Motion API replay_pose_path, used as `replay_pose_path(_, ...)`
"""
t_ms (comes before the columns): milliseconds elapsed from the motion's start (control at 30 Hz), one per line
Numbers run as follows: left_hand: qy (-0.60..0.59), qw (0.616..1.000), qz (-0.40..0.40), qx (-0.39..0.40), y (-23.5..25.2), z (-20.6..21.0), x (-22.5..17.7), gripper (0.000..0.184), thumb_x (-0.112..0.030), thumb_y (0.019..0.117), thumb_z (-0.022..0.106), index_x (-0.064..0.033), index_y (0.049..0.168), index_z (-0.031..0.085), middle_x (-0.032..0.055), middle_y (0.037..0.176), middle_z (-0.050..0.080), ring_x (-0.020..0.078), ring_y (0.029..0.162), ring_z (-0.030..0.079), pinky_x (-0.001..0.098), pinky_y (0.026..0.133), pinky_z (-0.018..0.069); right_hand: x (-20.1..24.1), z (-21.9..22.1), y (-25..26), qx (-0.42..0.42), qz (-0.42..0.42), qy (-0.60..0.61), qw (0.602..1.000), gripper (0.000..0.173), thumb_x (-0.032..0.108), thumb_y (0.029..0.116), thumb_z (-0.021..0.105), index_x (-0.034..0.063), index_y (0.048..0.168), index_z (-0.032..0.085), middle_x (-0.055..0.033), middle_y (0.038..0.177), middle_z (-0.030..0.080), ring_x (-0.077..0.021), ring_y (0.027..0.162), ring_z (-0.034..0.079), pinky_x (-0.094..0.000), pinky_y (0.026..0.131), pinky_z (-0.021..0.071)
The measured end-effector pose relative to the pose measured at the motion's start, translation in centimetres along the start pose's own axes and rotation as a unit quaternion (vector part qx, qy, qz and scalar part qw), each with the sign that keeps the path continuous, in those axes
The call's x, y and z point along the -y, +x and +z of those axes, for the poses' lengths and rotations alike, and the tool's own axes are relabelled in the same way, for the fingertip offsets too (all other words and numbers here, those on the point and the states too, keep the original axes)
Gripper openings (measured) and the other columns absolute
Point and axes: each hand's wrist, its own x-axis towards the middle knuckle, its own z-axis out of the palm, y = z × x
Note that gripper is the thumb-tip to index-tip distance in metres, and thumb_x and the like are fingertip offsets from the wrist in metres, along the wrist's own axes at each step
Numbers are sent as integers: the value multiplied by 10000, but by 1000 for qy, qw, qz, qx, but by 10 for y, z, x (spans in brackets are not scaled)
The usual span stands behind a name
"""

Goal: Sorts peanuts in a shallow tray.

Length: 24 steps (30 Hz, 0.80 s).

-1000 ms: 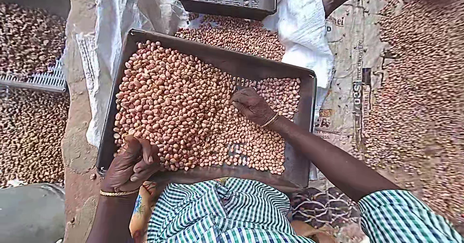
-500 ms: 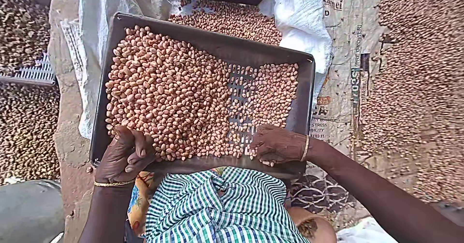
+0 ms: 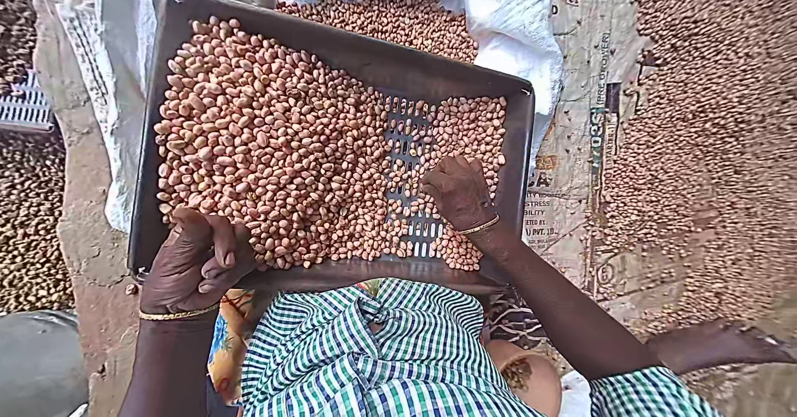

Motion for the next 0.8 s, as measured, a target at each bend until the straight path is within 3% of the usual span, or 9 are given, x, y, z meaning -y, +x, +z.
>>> replay_pose_path(233, 7, 1000, 5, 13, -1, -2, 1, 434, -456, 1025, 516, -149, 843, 762, -111, 620, 636, -50, 512, 576, 98, 487, 454, 4, 2, 0, 16, 5, -1, 1000, 101, 4, 883, 684, -87, 885, 727, -269, 865, 673, -420, 764, 684, -515, 660, 515)
replay_pose_path(267, 8, 1000, 4, 14, 0, -1, 1, 437, -457, 1026, 513, -150, 840, 763, -113, 618, 635, -52, 511, 574, 97, 487, 453, -1, -2, 0, 5, 22, 84, 996, 96, -1, 859, 678, -82, 869, 729, -228, 827, 663, -351, 714, 666, -460, 638, 525)
replay_pose_path(333, 5, 1000, 6, 19, 0, -2, 1, 439, -451, 1030, 511, -140, 844, 759, -108, 613, 628, -49, 508, 570, 96, 485, 449, -19, -12, 0, -26, 101, 320, 942, 57, 45, 880, 627, 24, 870, 679, 23, 778, 591, -7, 639, 520, -168, 604, 453)
replay_pose_path(400, 1, 1000, 6, 15, -2, -1, 1, 432, -445, 1028, 524, -133, 838, 756, -102, 606, 623, -47, 502, 566, 96, 479, 445, -29, -18, 0, -55, 150, 409, 898, 58, 93, 895, 563, 130, 894, 607, 139, 760, 571, 96, 636, 516, -100, 612, 447)
replay_pose_path(433, 3, 1000, 5, 14, -2, -1, 0, 430, -446, 1026, 526, -137, 835, 757, -104, 606, 624, -48, 502, 566, 96, 479, 445, -29, -23, -3, -48, 151, 346, 925, 54, 98, 921, 585, 71, 939, 628, 76, 820, 568, 54, 699, 529, -126, 671, 459)
replay_pose_path(500, 11, 1000, 6, 16, 1, -1, 1, 426, -453, 1023, 525, -150, 838, 761, -113, 609, 627, -53, 503, 566, 94, 481, 446, -21, -27, -3, -18, 121, 166, 978, 178, 61, 913, 650, -58, 1024, 721, -211, 968, 650, -296, 880, 610, -442, 810, 473)
replay_pose_path(567, 13, 1000, 7, 12, 0, -1, 1, 429, -459, 1019, 528, -150, 831, 759, -111, 600, 621, -49, 495, 561, 97, 476, 442, -9, -22, -5, 13, 73, 67, 995, 204, 68, 923, 664, -27, 1079, 756, -304, 1074, 676, -512, 1012, 619, -638, 865, 435)
replay_pose_path(667, 6, 1000, 6, 9, -2, -2, 0, 430, -452, 1021, 531, -141, 825, 755, -106, 603, 621, -47, 495, 563, 96, 471, 441, 15, -8, -13, 13, 22, 16, 1000, 137, 87, 921, 699, -25, 961, 766, -270, 943, 686, -487, 893, 642, -590, 759, 469)
replay_pose_path(800, 2, 1000, 8, 11, 0, -1, 0, 422, -445, 1019, 539, -145, 816, 755, -107, 602, 623, -47, 495, 564, 95, 472, 442, 26, -8, -7, 88, 106, 62, 989, 179, 109, 927, 699, -64, 923, 742, -248, 877, 675, -407, 837, 669, -539, 750, 496)
